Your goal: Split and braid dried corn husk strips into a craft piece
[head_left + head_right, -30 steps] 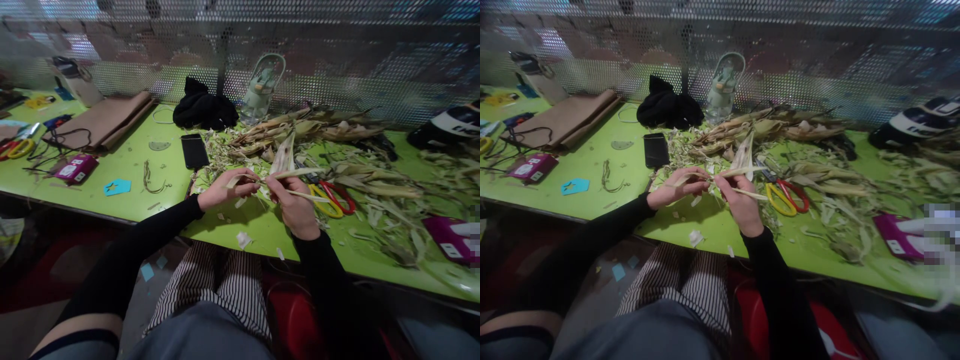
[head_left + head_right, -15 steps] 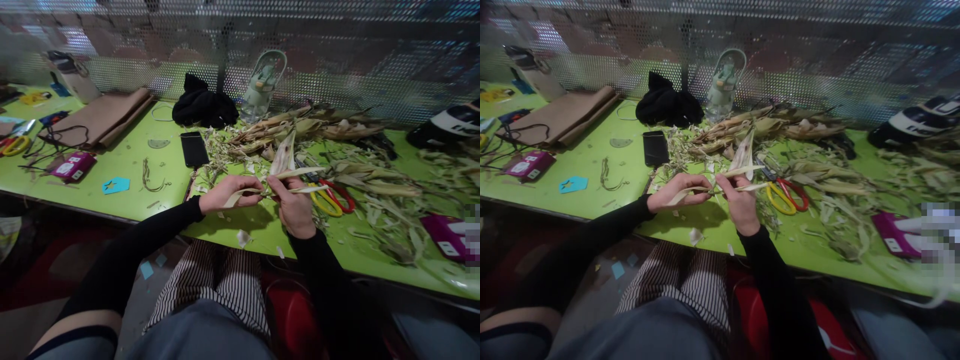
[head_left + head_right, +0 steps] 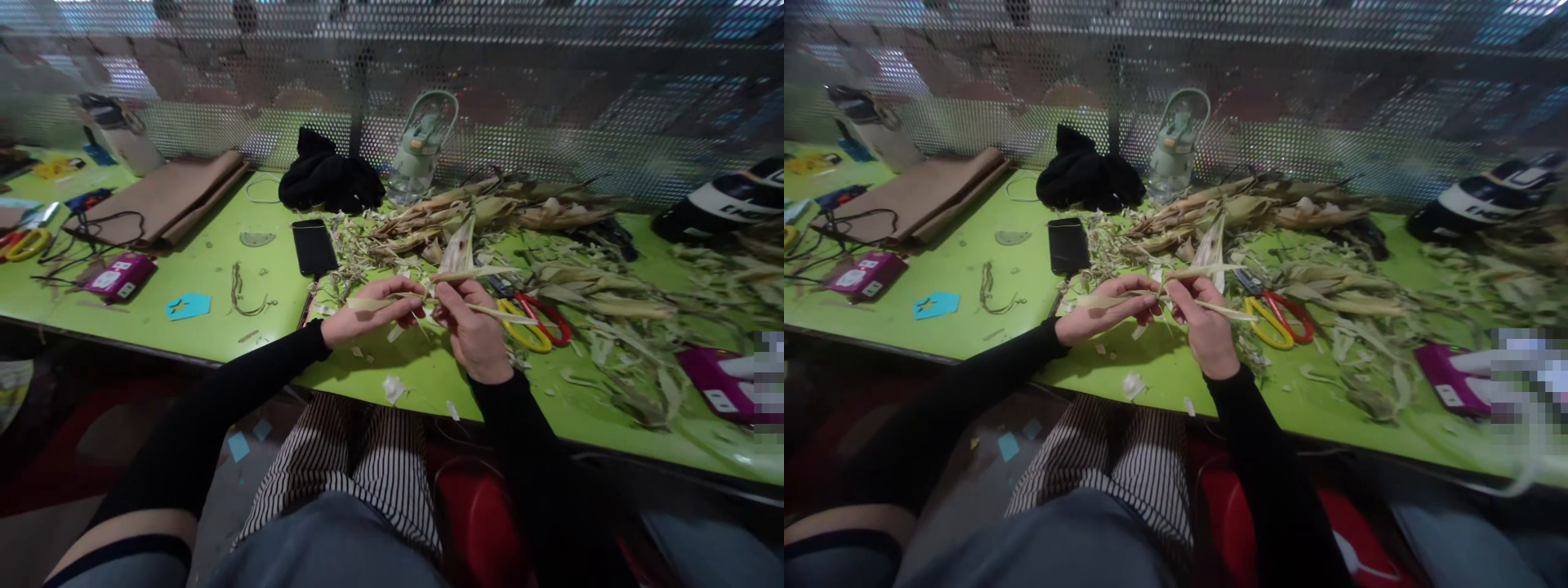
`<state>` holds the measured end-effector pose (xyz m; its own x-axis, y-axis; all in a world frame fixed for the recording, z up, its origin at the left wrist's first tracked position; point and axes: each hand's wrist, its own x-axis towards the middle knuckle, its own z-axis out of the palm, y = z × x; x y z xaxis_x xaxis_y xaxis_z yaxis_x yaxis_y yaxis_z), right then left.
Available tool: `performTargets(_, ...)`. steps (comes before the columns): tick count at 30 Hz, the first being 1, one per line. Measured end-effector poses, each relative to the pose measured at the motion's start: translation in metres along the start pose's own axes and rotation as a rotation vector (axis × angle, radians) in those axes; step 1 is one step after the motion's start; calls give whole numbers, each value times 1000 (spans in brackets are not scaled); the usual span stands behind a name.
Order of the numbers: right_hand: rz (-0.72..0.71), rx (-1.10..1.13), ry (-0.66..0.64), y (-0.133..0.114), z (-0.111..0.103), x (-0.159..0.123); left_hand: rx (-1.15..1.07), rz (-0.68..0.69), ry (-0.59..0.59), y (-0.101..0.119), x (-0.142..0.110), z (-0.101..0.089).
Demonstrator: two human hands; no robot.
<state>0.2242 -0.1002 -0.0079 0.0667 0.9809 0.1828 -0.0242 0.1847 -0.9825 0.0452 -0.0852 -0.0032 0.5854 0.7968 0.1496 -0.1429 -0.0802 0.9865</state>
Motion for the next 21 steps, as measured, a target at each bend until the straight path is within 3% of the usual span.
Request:
performTargets(8, 12, -58, -96, -1, -1, -1, -105, -38, 50, 1, -1, -1)
performTargets(12, -6, -134, -54, 0, -3, -1, 9, -20, 83, 5, -1, -1)
performTargets(17, 11, -386, -202, -6, -3, -6, 241, 41, 139, 3, 0, -2)
performTargets(21, -38, -428, -206, -15, -1, -12, 348, 112, 133, 1, 1, -5)
